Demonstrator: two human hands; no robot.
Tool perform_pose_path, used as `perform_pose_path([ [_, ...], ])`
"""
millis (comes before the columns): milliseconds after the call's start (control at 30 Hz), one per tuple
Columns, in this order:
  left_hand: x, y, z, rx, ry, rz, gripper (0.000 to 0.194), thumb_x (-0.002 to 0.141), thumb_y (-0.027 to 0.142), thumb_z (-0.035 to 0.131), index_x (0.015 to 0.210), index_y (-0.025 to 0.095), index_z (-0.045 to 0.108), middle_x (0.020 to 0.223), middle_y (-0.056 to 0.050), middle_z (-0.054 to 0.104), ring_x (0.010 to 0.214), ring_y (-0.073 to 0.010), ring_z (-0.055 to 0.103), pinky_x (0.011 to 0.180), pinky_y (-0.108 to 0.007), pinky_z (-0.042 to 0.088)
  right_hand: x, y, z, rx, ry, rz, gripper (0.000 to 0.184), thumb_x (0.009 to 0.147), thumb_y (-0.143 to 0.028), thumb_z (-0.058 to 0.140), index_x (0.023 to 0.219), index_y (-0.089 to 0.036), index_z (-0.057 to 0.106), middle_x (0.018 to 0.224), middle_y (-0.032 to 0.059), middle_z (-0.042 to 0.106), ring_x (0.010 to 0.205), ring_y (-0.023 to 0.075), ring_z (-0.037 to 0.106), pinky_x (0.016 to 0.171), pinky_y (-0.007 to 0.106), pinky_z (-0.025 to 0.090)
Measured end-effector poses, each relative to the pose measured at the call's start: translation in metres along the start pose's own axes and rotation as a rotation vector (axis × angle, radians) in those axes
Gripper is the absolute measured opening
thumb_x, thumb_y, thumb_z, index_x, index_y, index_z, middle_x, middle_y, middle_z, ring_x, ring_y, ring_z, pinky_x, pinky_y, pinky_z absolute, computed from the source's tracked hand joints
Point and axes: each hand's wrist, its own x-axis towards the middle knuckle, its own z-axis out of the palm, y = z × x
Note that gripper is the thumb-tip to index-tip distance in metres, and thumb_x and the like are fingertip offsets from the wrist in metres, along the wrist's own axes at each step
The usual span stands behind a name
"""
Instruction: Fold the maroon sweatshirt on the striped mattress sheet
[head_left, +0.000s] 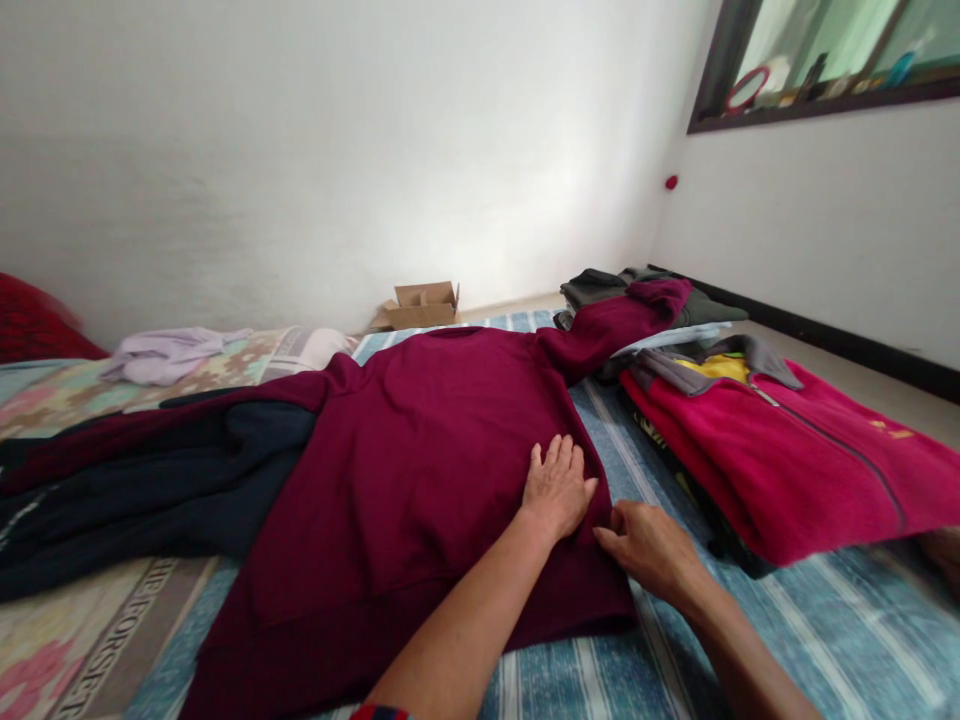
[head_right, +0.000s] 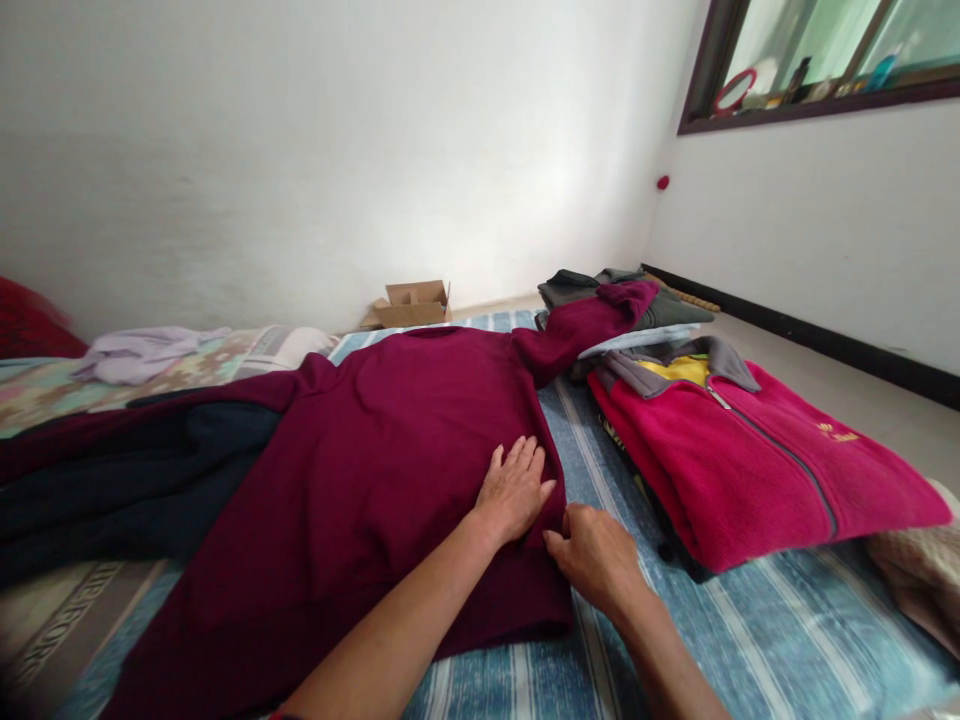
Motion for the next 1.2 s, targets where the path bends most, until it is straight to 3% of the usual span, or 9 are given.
perform_pose_path([
  [300,0.000,0.009,0.003,0.010,0.035,-0.058,0.053,0.093,0.041,0.029,0.136,0.010,0.039,0.145,-0.014,0.035,0.135,-0.0286,0.025,0.109,-0.052,0.021,0.003,-0.011,-0.003,-0.124,-0.035,-0.026,0.020,0.072,-0.023,0.046,0.076,-0.017,0.065,0.082,0.0126,0.069,0.080,0.0258,0.065,0.056,0.028,0.033],
  [433,0.000,0.011,0.005,0.010,0.077,-0.066,0.053,0.093,0.041,0.030,0.135,0.011,0.040,0.144,-0.014,0.036,0.135,-0.0293,0.026,0.109,-0.052,0.021,0.006,-0.008,0.001,-0.108,0.007,-0.039,0.018,0.070,-0.020,0.047,0.072,-0.017,0.064,0.082,0.0127,0.070,0.079,0.0244,0.064,0.055,0.027,0.033],
  [633,-0.001,0.012,0.001,-0.016,0.051,-0.074,0.051,0.092,0.038,0.032,0.134,0.011,0.041,0.144,-0.015,0.036,0.134,-0.0310,0.026,0.107,-0.055,0.022,0.008,0.012,0.008,0.202,0.100,-0.082,0.013,0.066,-0.015,0.045,0.053,-0.018,0.048,0.053,0.0010,0.057,0.053,0.0124,0.053,0.048,0.022,0.029],
  [833,-0.001,0.016,-0.007,-0.022,0.003,-0.079,0.048,0.092,0.035,0.033,0.132,0.010,0.043,0.143,-0.017,0.037,0.133,-0.0323,0.028,0.106,-0.055,0.023,0.004,0.024,0.007,0.659,-0.099,0.104,0.013,0.067,-0.013,0.039,0.056,-0.021,0.041,0.035,-0.0081,0.038,0.029,0.0080,0.034,0.031,0.018,0.023],
  [1033,-0.010,0.014,-0.011,-0.063,-0.056,0.001,0.052,0.093,0.041,0.031,0.134,0.011,0.041,0.146,-0.016,0.032,0.136,-0.0298,0.023,0.109,-0.048,0.021,0.006,0.024,0.007,0.698,-0.144,0.091,0.015,0.067,-0.011,0.040,0.055,-0.020,0.042,0.034,-0.0074,0.041,0.028,0.0079,0.035,0.028,0.017,0.024],
  [1200,-0.020,0.017,-0.008,-0.091,-0.062,0.002,0.061,0.093,0.050,0.024,0.139,0.011,0.033,0.150,-0.015,0.022,0.140,-0.0275,0.012,0.111,-0.050,0.015,0.006,0.022,0.009,0.597,-0.071,0.069,0.018,0.068,-0.009,0.042,0.054,-0.020,0.039,0.037,-0.0074,0.041,0.033,0.0071,0.039,0.031,0.016,0.024],
])
